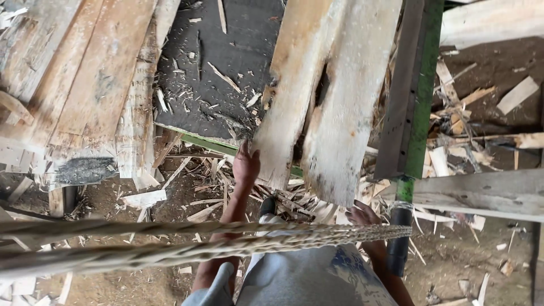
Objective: The person repeatedly picks up wooden planks from a pile, places them on a manual saw table, and pulls a rope to operate the saw blade. After each cut, the person removes the cut piece and returns it to the pile before selecting another plank.
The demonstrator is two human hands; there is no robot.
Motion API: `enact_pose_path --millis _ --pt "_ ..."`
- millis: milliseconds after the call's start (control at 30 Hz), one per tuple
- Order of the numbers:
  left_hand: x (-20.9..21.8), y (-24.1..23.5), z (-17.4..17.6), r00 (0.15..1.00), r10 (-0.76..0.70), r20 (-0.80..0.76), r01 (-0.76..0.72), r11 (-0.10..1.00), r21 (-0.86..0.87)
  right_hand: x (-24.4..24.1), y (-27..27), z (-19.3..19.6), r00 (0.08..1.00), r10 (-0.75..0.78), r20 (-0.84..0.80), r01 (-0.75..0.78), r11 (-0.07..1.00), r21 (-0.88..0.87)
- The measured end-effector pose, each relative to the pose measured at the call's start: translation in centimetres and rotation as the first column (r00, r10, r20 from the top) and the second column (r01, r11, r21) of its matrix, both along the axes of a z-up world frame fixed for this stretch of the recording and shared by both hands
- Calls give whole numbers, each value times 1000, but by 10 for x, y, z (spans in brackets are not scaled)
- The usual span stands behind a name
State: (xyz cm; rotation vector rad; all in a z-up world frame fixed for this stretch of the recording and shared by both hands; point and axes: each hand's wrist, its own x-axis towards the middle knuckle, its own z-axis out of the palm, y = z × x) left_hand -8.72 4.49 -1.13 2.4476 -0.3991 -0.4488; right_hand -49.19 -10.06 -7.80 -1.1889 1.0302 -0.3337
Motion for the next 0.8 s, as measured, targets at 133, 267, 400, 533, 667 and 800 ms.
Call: enact_pose_path --millis 133,267,400,533,667,800 --pt "45 9 -40 981 -34 -190 6 989 -148 23 -9 -1 993 -79 82 76 996 38" --pt "87 27 -73 966 -200 -163 152 952 -267 31 -11 22 998 -56 6 55 998 14" --pt "111 73 -84 836 -502 220 548 784 -292 25 13 8 995 80 65 -85 992 90" --pt "115 101 -93 717 -642 -271 527 754 -393 65 60 -55 868 187 459 -351 886 303" --pt "78 54 3 552 -234 -801 -34 953 -302 62 36 -122 598 144 788 -641 677 363" --pt "95 7 -13 642 -289 -710 172 957 -235 -1 -45 -180 248 -24 968 -872 429 234"
